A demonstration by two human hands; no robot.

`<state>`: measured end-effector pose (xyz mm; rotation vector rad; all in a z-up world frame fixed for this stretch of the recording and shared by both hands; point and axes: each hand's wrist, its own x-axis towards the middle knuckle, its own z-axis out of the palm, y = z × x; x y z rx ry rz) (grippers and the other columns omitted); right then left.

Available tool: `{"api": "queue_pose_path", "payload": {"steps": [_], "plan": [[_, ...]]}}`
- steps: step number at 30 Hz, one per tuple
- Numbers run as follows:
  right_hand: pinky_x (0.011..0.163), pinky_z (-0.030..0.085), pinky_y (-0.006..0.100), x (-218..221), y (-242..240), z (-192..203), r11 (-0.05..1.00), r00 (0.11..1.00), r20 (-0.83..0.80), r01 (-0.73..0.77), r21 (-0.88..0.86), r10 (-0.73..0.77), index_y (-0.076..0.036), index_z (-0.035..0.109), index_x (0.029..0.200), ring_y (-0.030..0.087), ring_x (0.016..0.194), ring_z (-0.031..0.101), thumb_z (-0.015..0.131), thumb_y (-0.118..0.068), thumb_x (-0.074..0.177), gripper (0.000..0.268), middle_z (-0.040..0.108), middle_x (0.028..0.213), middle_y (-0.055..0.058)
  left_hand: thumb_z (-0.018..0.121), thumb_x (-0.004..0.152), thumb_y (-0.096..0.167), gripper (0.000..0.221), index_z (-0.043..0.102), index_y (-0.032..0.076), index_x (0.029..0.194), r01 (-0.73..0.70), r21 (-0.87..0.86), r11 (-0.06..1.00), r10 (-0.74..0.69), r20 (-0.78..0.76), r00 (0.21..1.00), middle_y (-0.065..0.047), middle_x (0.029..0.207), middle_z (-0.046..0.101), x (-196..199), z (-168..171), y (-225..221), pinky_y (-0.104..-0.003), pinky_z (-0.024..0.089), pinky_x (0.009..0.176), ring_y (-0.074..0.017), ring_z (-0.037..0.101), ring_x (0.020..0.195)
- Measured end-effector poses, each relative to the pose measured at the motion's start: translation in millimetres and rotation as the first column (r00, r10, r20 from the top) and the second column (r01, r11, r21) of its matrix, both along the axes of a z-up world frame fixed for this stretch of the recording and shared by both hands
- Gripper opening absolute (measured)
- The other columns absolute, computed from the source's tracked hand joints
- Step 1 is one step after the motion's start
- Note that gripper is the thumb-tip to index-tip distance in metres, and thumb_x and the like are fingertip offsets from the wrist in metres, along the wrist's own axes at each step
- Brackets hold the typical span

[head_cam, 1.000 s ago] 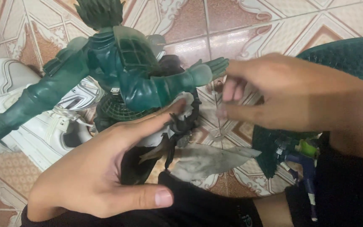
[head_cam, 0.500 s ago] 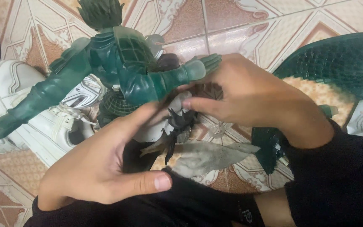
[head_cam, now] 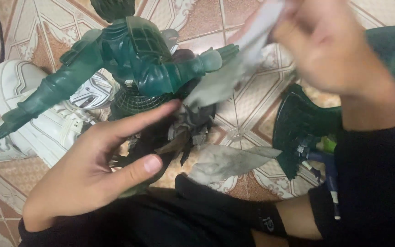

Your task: The person sits on the floor and wipes a green figurine with a white cloth. They rotate the figurine to clean different parts, including the base and the body, using both hands to hold and wipe the object.

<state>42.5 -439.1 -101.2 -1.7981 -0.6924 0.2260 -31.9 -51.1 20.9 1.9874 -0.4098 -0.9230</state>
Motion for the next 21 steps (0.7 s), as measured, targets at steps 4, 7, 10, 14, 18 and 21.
{"api": "queue_pose_path", "payload": {"steps": [4, 7, 10, 14, 18, 21], "plan": [[0.107, 0.066, 0.042, -20, -17, -22, 0.976, 0.972, -0.088, 0.217, -0.021, -0.218, 0.002, 0.062, 0.136, 0.027, 0.118, 0.077, 0.057, 0.011, 0.136, 0.010, 0.074, 0.132, 0.017, 0.076, 0.111, 0.033, 0.077, 0.056, 0.014, 0.182, -0.063, 0.027, 0.998, 0.063, 0.032, 0.998, -0.013, 0.186, 0.071, -4, 6, -1, -0.044, 0.057, 0.137, -0.0282, 0.075, 0.168], [0.103, 0.062, 0.038, -29, -20, -32, 0.922, 0.909, -0.158, 0.383, -0.046, -0.386, -0.003, 0.063, 0.135, 0.020, 0.113, 0.073, 0.061, 0.011, 0.135, 0.014, 0.071, 0.126, 0.010, 0.075, 0.111, 0.039, 0.073, 0.064, 0.014, 0.179, -0.070, 0.089, 0.994, 0.066, 0.054, 0.996, -0.011, 0.184, 0.074, -5, 9, -6, -0.046, 0.052, 0.140, -0.0280, 0.071, 0.171], [0.083, 0.069, 0.033, -32, 23, 11, 0.961, 0.920, -0.280, 0.266, -0.072, -0.275, -0.003, 0.066, 0.135, 0.018, 0.095, 0.084, 0.059, 0.006, 0.131, 0.012, 0.082, 0.114, 0.010, 0.075, 0.111, 0.045, 0.072, 0.068, 0.017, 0.177, -0.058, 0.141, 0.988, 0.051, 0.054, 0.997, -0.005, 0.178, 0.081, -4, 7, -8, -0.042, 0.056, 0.133, -0.0230, 0.078, 0.162], [0.107, 0.076, 0.049, -51, 60, 29, 0.947, 0.938, -0.327, 0.006, -0.321, -0.116, -0.003, 0.073, 0.160, 0.031, 0.146, 0.083, 0.072, -0.038, 0.118, 0.055, 0.083, 0.160, 0.018, 0.073, 0.108, 0.052, 0.078, 0.065, 0.027, 0.181, -0.035, 0.152, 0.988, 0.038, -0.012, 0.999, 0.001, 0.136, 0.104, -6, 5, -7, -0.024, 0.074, 0.056, -0.0107, 0.092, 0.068], [0.106, 0.067, 0.046, -83, 58, 14, 0.962, 0.977, -0.211, -0.091, -0.256, 0.036, -0.011, 0.085, 0.149, 0.028, 0.125, 0.081, 0.078, -0.036, 0.116, 0.042, 0.084, 0.138, 0.009, 0.070, 0.109, 0.055, 0.079, 0.062, 0.024, 0.182, -0.034, 0.148, 0.988, 0.024, 0.074, 0.997, -0.004, 0.176, 0.083, -15, 17, -6, -0.033, 0.079, 0.097, -0.0181, 0.097, 0.128], [0.106, 0.064, 0.045, -112, 81, -9, 0.973, 0.976, -0.145, 0.133, -0.187, -0.162, -0.012, 0.089, 0.148, 0.028, 0.122, 0.081, 0.088, -0.021, 0.114, 0.036, 0.088, 0.136, 0.011, 0.067, 0.111, 0.056, 0.078, 0.066, 0.022, 0.182, -0.012, 0.145, 0.989, -0.004, 0.110, 0.994, 0.005, 0.134, 0.101, -27, 28, -1, -0.029, 0.067, 0.076, -0.0098, 0.090, 0.086]]}}
